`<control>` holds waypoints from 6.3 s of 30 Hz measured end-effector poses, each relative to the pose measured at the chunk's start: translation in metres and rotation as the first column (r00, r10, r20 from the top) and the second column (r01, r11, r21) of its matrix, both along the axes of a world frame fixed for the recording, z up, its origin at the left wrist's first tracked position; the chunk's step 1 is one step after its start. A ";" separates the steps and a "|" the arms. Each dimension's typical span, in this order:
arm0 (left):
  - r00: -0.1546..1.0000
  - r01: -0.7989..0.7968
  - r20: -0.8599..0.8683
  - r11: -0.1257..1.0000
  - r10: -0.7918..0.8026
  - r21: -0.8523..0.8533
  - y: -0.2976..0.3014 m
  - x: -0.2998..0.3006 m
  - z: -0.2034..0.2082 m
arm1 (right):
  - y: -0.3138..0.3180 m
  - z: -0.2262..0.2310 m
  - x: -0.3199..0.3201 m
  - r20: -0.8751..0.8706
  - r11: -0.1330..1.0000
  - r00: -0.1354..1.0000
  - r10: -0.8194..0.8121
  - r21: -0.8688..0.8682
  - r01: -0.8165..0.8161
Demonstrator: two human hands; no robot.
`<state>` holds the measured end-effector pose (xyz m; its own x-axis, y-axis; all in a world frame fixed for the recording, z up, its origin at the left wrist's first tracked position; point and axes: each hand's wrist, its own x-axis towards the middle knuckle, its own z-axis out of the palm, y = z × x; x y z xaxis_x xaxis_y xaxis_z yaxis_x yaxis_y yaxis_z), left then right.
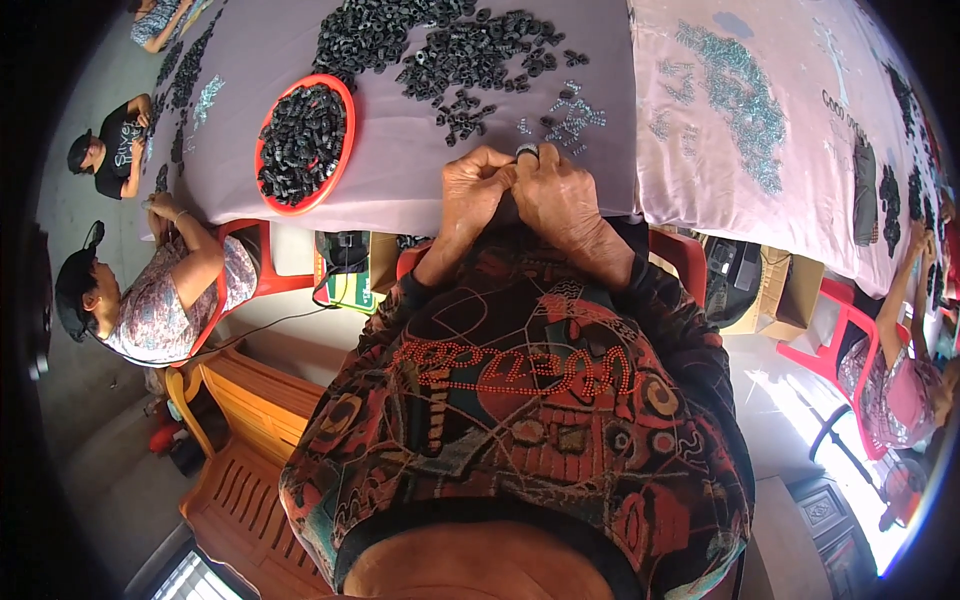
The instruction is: The person picks up a black plastic component and a small metal piece, fits the metal piece into the component, and places the assembled unit on the table, repeating the process.
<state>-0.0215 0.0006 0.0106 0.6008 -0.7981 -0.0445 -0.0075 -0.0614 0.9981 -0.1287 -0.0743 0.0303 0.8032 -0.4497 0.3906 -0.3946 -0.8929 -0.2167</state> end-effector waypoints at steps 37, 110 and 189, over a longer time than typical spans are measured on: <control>0.975 0.019 -0.217 0.988 -0.053 -0.155 0.025 0.016 -0.001 | -0.103 -0.013 0.013 0.219 0.890 0.975 -0.026 0.450 -0.077; 0.111 -0.418 0.994 0.907 -0.007 0.053 -0.080 0.149 0.010 | -0.099 -0.048 -0.037 0.552 0.822 0.702 -0.449 0.563 0.084; 0.913 0.251 -0.310 0.965 -0.264 -0.081 0.029 -0.001 0.041 | 0.006 0.025 -0.018 0.449 0.373 0.857 -0.253 0.863 -0.341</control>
<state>-0.0225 0.0296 0.0520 0.3341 -0.9283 -0.1632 0.2973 -0.0606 0.9529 -0.1470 -0.0688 0.0557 0.6917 -0.7194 0.0636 0.0501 -0.0401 -0.9979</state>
